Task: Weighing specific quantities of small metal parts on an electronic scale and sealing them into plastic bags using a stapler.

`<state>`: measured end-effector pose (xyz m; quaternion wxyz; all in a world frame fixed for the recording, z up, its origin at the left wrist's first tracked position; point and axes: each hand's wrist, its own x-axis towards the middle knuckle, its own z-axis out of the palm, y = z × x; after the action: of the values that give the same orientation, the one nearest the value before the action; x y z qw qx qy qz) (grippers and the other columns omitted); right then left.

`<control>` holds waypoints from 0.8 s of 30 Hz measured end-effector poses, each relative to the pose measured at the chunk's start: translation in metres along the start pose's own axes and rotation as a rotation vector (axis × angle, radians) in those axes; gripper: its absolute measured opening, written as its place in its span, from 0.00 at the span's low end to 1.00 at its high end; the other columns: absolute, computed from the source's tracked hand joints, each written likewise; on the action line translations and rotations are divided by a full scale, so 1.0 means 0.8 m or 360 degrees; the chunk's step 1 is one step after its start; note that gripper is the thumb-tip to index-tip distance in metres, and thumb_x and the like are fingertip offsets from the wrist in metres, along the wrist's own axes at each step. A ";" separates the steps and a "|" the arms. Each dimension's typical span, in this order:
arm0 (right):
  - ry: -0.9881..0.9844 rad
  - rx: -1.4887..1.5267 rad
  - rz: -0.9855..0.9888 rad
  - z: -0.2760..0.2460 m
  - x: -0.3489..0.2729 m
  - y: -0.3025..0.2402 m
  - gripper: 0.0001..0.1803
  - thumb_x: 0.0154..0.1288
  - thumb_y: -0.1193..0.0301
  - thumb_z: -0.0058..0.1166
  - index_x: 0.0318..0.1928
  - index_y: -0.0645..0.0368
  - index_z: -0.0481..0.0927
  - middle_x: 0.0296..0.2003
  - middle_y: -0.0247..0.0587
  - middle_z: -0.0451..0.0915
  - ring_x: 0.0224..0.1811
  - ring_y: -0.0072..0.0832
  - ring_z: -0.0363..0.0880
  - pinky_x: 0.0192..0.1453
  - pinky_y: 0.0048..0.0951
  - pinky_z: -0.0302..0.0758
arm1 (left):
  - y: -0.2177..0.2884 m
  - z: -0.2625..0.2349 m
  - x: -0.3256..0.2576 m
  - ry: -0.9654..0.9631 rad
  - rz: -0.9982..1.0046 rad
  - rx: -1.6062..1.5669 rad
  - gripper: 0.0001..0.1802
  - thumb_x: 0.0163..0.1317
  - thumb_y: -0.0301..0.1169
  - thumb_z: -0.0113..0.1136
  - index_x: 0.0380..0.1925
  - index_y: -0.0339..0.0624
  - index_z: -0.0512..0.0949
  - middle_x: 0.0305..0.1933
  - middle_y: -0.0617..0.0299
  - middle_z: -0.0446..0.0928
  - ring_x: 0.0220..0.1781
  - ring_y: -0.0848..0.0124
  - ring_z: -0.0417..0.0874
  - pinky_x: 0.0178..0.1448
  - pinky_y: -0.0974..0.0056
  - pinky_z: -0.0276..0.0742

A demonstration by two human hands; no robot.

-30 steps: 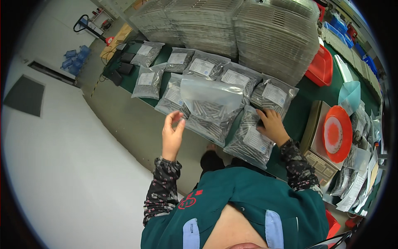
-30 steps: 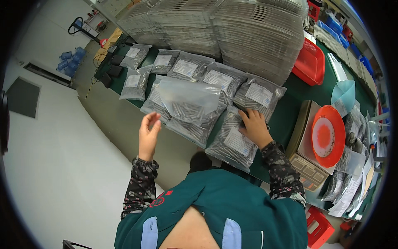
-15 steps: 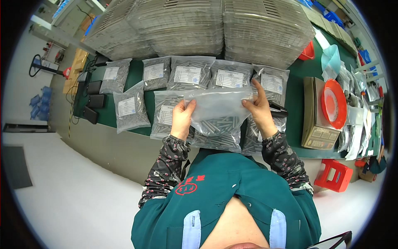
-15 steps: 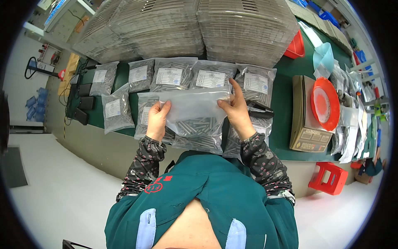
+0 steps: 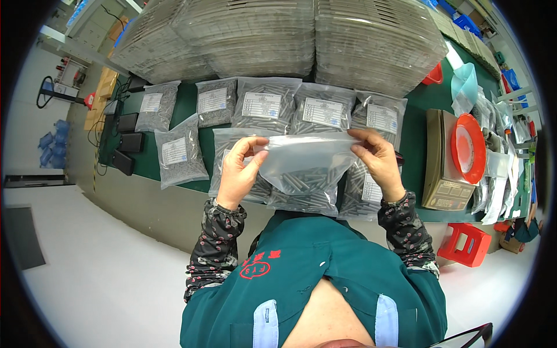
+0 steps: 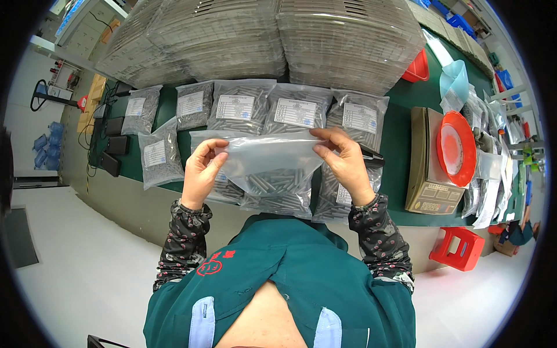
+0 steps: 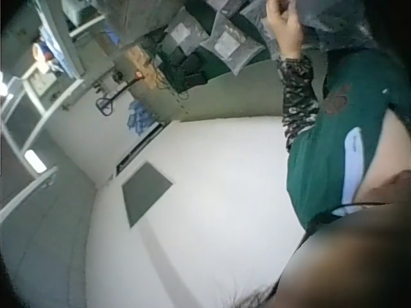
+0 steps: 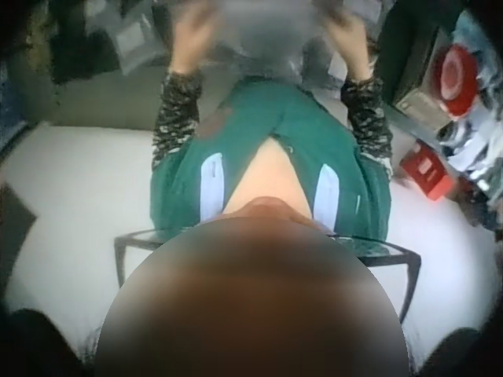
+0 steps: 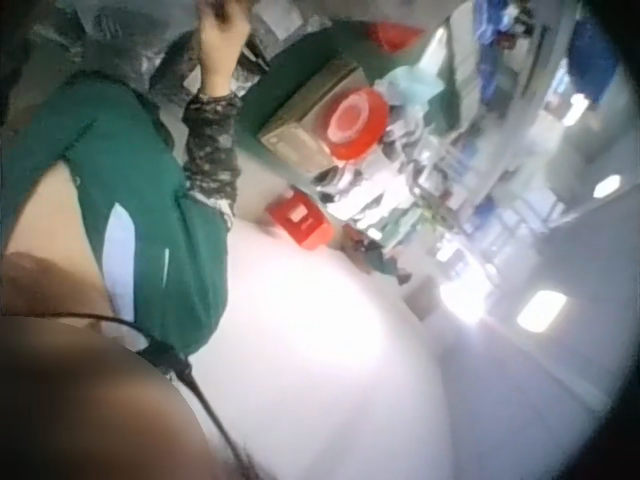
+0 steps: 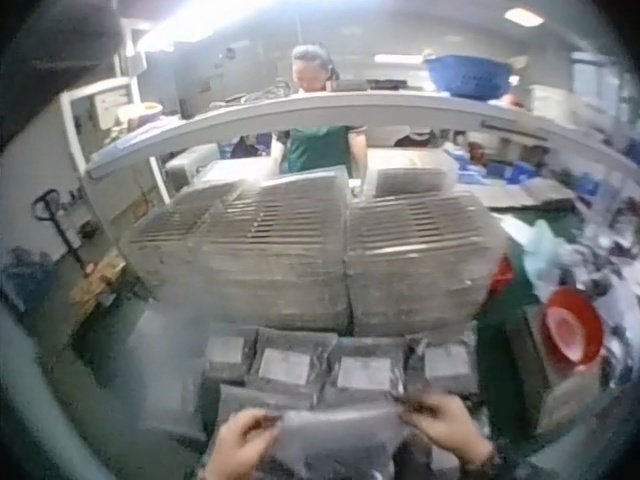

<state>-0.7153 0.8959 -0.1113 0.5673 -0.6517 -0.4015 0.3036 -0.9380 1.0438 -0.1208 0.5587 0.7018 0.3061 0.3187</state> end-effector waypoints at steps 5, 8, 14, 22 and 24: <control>0.0013 -0.0329 -0.0161 -0.001 -0.004 -0.011 0.12 0.48 0.80 0.53 0.38 0.63 0.77 0.31 0.38 0.73 0.30 0.24 0.72 0.37 0.21 0.68 | 0.016 -0.003 -0.003 -0.0032 0.0186 0.0361 0.12 0.49 0.22 0.58 0.37 0.35 0.75 0.34 0.64 0.73 0.34 0.78 0.71 0.41 0.74 0.67; 0.0055 -0.0581 -0.0319 -0.001 -0.005 -0.012 0.11 0.46 0.79 0.56 0.35 0.62 0.77 0.29 0.39 0.72 0.29 0.27 0.72 0.36 0.23 0.68 | 0.023 -0.003 -0.006 -0.0014 0.0195 0.0488 0.11 0.47 0.22 0.58 0.33 0.34 0.76 0.32 0.62 0.72 0.32 0.75 0.71 0.38 0.73 0.67; 0.0184 -0.0903 -0.0649 -0.002 -0.004 -0.013 0.06 0.46 0.78 0.56 0.29 0.63 0.76 0.26 0.38 0.72 0.29 0.29 0.71 0.34 0.26 0.68 | 0.027 -0.001 -0.006 0.0051 0.0315 0.0716 0.07 0.46 0.24 0.59 0.28 0.37 0.76 0.25 0.62 0.71 0.27 0.70 0.73 0.35 0.72 0.68; -0.0089 0.0327 0.0185 -0.014 -0.004 0.017 0.05 0.53 0.78 0.50 0.32 0.64 0.73 0.26 0.31 0.72 0.31 0.17 0.69 0.35 0.19 0.66 | 0.013 -0.004 0.002 -0.0210 -0.0417 -0.0200 0.04 0.54 0.25 0.54 0.30 0.37 0.73 0.27 0.71 0.69 0.30 0.82 0.68 0.36 0.77 0.64; -0.0103 0.0502 0.0162 -0.014 -0.002 0.021 0.04 0.55 0.78 0.49 0.33 0.65 0.73 0.26 0.31 0.72 0.32 0.15 0.68 0.37 0.17 0.65 | 0.013 -0.004 0.002 -0.0113 -0.0410 -0.0379 0.05 0.55 0.25 0.53 0.31 0.38 0.70 0.27 0.71 0.69 0.30 0.83 0.68 0.37 0.77 0.63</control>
<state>-0.7032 0.8882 -0.1263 0.6333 -0.5640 -0.3332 0.4121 -0.9390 1.0451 -0.1097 0.6846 0.5965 0.3337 0.2534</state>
